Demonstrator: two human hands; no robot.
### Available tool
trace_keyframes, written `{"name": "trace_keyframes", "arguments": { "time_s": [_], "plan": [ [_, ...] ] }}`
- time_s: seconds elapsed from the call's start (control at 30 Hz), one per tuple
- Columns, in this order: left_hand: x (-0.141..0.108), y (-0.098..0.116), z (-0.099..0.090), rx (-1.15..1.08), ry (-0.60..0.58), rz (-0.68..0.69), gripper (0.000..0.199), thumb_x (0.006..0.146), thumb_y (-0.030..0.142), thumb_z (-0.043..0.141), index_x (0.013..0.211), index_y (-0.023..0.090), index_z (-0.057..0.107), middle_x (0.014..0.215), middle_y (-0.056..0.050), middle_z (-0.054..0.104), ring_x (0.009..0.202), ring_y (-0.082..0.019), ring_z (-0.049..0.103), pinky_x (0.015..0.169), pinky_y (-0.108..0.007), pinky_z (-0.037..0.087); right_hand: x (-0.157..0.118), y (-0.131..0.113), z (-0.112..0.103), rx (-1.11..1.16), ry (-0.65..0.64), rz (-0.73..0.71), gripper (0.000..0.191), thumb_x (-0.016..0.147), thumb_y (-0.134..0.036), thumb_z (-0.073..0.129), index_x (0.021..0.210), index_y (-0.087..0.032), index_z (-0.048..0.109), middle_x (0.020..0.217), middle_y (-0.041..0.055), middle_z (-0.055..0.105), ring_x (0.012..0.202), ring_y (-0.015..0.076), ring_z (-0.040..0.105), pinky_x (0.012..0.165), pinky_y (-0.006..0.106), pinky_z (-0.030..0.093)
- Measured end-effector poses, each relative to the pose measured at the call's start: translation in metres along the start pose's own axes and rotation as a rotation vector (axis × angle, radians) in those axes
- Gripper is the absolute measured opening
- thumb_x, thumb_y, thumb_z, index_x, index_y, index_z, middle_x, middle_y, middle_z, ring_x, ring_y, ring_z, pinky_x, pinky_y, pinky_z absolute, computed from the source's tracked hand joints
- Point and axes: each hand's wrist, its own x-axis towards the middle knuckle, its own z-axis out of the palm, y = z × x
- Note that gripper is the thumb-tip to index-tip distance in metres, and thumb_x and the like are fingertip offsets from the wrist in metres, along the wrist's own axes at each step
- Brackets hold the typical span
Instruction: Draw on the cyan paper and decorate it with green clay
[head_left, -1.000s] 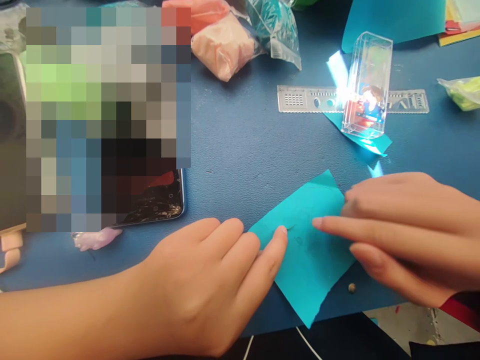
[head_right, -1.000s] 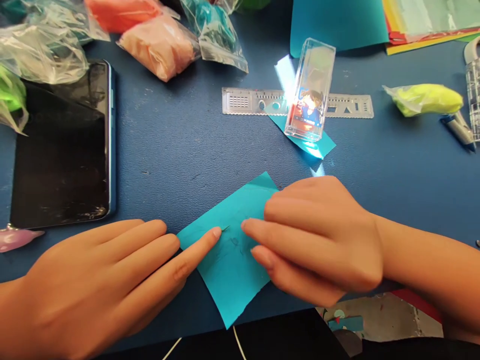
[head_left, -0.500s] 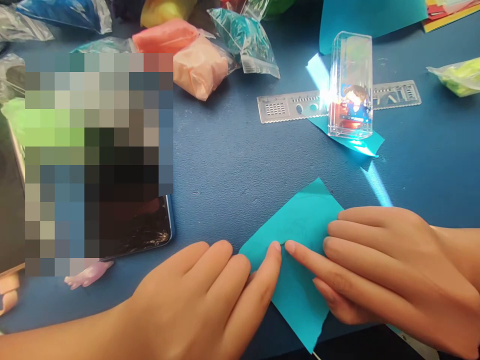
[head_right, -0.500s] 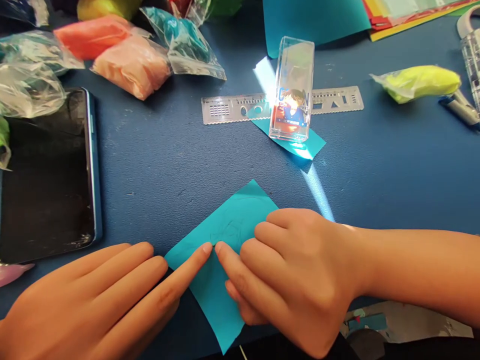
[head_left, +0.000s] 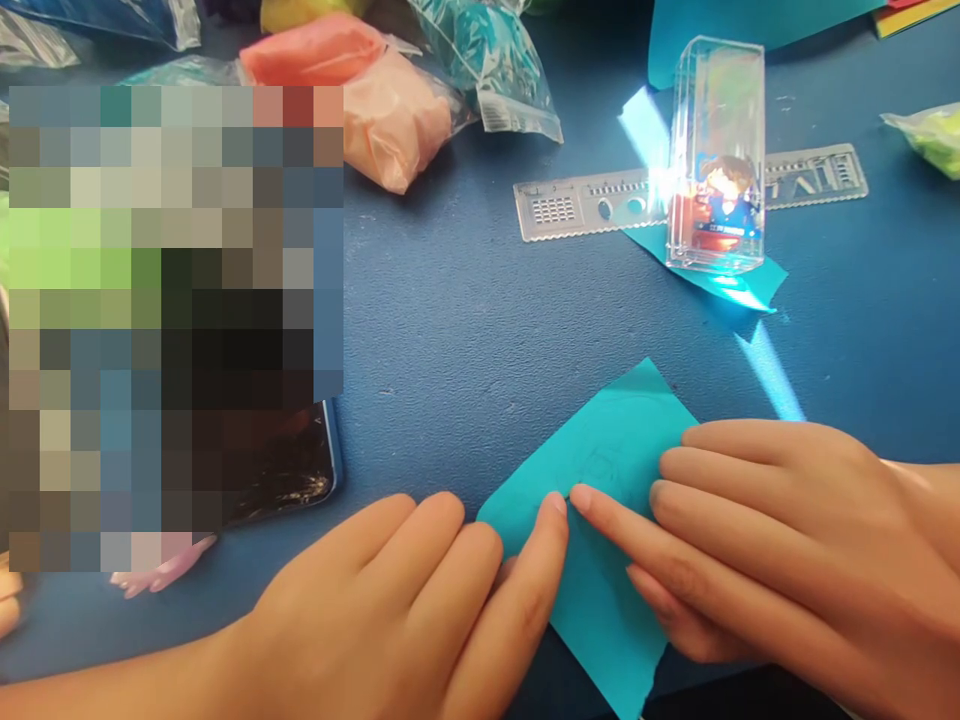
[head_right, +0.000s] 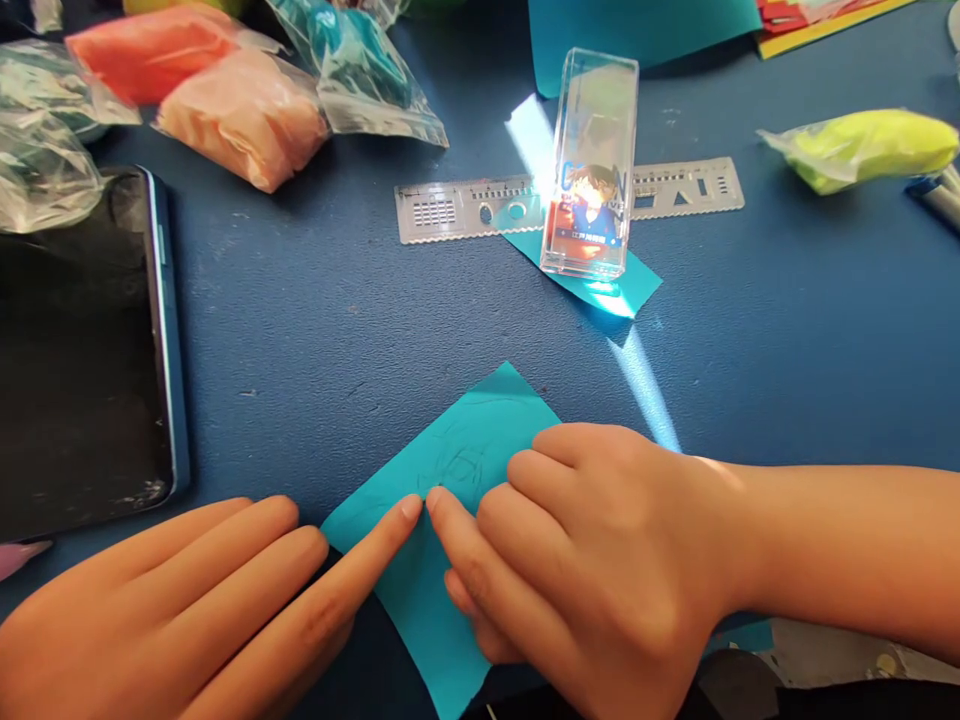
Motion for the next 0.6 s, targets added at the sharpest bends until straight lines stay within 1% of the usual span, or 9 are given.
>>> {"name": "trace_keyframes", "arguments": {
  "time_s": [0.03,0.1,0.2,0.3,0.43,0.53,0.6],
  "plan": [
    [-0.0004,0.0004,0.0016,0.001,0.02,0.0,0.04,0.105,0.018,0.024,0.129,0.007,0.054,0.064,0.002,0.053,0.061,-0.018,0.05,0.056,-0.037,0.03,-0.0003,-0.0002,-0.0008,-0.001,0.0,0.002,0.028,0.102,-0.021,0.045,0.118,-0.005,0.063,0.068,0.0011,0.062,0.063,0.0154,0.059,0.055,0.036,0.046],
    [-0.0009,0.0012,0.0029,0.008,0.023,-0.004,0.039,0.105,0.019,0.027,0.129,0.007,0.054,0.064,0.002,0.052,0.062,-0.018,0.049,0.055,-0.037,0.03,-0.0005,0.0,-0.0014,-0.005,0.003,-0.001,0.028,0.102,-0.02,0.045,0.116,-0.005,0.064,0.068,0.0012,0.062,0.063,0.0154,0.06,0.054,0.036,0.047],
    [-0.001,0.0017,0.0005,0.023,-0.024,-0.011,0.038,0.104,0.022,0.033,0.132,0.007,0.052,0.064,0.002,0.054,0.063,-0.019,0.051,0.055,-0.037,0.032,0.0003,0.0013,0.0009,0.002,0.009,0.001,0.028,0.101,-0.022,0.047,0.116,-0.006,0.064,0.067,0.0007,0.062,0.063,0.0154,0.06,0.052,0.035,0.047],
    [-0.0004,0.0013,-0.0033,0.017,-0.046,-0.006,0.038,0.104,0.026,0.035,0.132,0.008,0.053,0.066,0.002,0.056,0.064,-0.018,0.052,0.054,-0.036,0.036,0.001,0.0026,0.0047,0.005,0.024,0.005,0.028,0.099,-0.024,0.05,0.119,-0.007,0.062,0.068,-0.0002,0.061,0.061,0.0156,0.059,0.05,0.036,0.045],
    [-0.0001,0.0009,-0.004,-0.001,-0.069,-0.003,0.038,0.102,0.025,0.041,0.135,0.007,0.049,0.064,0.003,0.056,0.063,-0.018,0.053,0.053,-0.036,0.037,0.0002,0.0024,0.0039,0.02,0.033,0.012,0.028,0.1,-0.024,0.049,0.12,-0.009,0.06,0.068,-0.0002,0.062,0.061,0.015,0.06,0.052,0.036,0.047],
    [-0.0003,0.0007,-0.0005,-0.009,-0.049,-0.004,0.037,0.102,0.022,0.04,0.134,0.006,0.049,0.063,0.004,0.053,0.058,-0.017,0.048,0.052,-0.035,0.035,-0.0013,0.0032,-0.0006,0.021,0.035,0.044,0.026,0.101,-0.022,0.047,0.119,-0.009,0.061,0.068,0.0003,0.063,0.063,0.0148,0.061,0.057,0.036,0.05],
    [-0.0002,0.0001,0.0021,-0.016,-0.014,0.002,0.036,0.101,0.02,0.039,0.131,0.007,0.052,0.062,0.004,0.052,0.056,-0.016,0.046,0.051,-0.035,0.034,-0.0018,0.0055,-0.0025,0.018,0.037,0.033,0.026,0.1,-0.021,0.048,0.118,-0.007,0.061,0.068,0.0004,0.064,0.062,0.0149,0.061,0.056,0.036,0.05]
  ]
}}
